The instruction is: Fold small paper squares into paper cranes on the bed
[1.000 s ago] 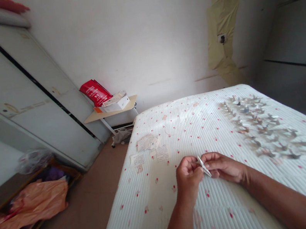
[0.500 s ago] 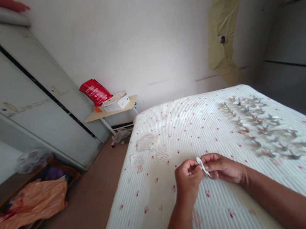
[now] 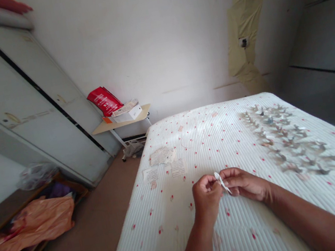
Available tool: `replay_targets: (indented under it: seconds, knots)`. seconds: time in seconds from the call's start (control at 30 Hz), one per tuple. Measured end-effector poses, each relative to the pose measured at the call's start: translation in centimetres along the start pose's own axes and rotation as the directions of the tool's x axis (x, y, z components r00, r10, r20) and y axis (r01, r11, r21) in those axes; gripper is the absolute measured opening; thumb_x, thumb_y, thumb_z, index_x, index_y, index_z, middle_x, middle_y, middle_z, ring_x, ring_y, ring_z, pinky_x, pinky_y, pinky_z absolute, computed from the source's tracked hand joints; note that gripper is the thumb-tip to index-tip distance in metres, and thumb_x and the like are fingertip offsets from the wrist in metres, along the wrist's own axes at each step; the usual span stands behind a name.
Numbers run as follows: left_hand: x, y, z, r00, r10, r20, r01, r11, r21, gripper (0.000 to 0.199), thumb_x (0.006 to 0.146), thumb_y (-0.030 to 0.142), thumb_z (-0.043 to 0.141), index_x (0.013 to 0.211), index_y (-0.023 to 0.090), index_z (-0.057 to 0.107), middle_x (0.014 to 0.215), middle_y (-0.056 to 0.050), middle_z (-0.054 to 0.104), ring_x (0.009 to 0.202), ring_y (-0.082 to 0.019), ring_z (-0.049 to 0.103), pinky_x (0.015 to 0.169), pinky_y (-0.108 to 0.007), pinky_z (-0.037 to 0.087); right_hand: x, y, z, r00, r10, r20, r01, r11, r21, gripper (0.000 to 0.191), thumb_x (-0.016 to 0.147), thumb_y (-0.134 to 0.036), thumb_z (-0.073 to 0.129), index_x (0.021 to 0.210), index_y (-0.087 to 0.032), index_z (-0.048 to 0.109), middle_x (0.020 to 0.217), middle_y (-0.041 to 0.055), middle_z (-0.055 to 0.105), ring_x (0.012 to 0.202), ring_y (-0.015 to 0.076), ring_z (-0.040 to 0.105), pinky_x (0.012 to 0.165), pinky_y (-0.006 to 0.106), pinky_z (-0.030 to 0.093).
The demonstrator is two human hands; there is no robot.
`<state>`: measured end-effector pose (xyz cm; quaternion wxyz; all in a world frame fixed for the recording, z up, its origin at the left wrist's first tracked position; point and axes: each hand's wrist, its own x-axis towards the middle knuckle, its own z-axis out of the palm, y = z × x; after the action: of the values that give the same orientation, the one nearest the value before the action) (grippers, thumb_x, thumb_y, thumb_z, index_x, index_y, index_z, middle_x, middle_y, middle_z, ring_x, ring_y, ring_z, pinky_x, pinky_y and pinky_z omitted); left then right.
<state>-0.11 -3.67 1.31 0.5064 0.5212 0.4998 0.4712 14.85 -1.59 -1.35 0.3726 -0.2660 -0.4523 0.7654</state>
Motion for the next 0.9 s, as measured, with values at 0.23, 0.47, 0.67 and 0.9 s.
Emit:
replay_targets:
  seconds: [0.23,0.47,0.67,0.9]
  knots:
    - [-0.12,0.36,0.19,1.0,-0.027,-0.001,0.027,0.998,-0.054,0.008,0.065,0.02,0.054,0.063,0.012,0.056,0.047,0.002,0.051,0.042,-0.007,0.045,0.04,-0.017,0.035,-0.07,-0.35,0.37,1.0,-0.011,-0.005,0.011,1.0,0.008,0.017,0.07,-0.026,0.067,0.072,-0.011,0.061,0.054,-0.002,0.055,0.042,0.0032,0.036,0.043,0.017,0.024]
    - [-0.17,-0.07,-0.08,0.999,-0.005,0.044,0.007,0.998,-0.056,0.011,0.071,0.023,0.052,0.069,0.013,0.055,0.051,0.002,0.051,0.045,-0.007,0.045,0.044,-0.018,0.036,-0.12,-0.27,0.3,1.0,-0.009,0.004,0.009,1.0,0.014,0.019,0.07,-0.028,0.067,0.072,-0.011,0.061,0.059,0.0009,0.058,0.043,0.0035,0.037,0.044,0.018,0.024]
    - [-0.41,-0.57,-0.17,0.986,0.152,0.064,-0.159,0.981,0.111,0.012,0.078,0.024,0.045,0.071,0.016,0.052,0.058,0.003,0.048,0.053,-0.008,0.042,0.05,-0.018,0.033,-0.11,-0.24,0.27,1.0,-0.013,-0.002,0.013,0.999,0.04,0.018,0.069,-0.027,0.069,0.072,-0.011,0.062,0.057,-0.0015,0.055,0.042,0.0026,0.036,0.043,0.017,0.024]
    - [-0.51,-0.47,-0.19,0.972,0.231,0.043,-0.235,0.949,0.21,0.014,0.079,0.024,0.045,0.07,0.016,0.053,0.06,0.002,0.05,0.058,-0.01,0.044,0.054,-0.019,0.033,-0.08,-0.11,0.33,1.0,-0.022,-0.014,0.023,0.998,0.055,0.018,0.07,-0.027,0.07,0.073,-0.011,0.062,0.056,-0.0028,0.053,0.043,0.0026,0.036,0.044,0.017,0.024]
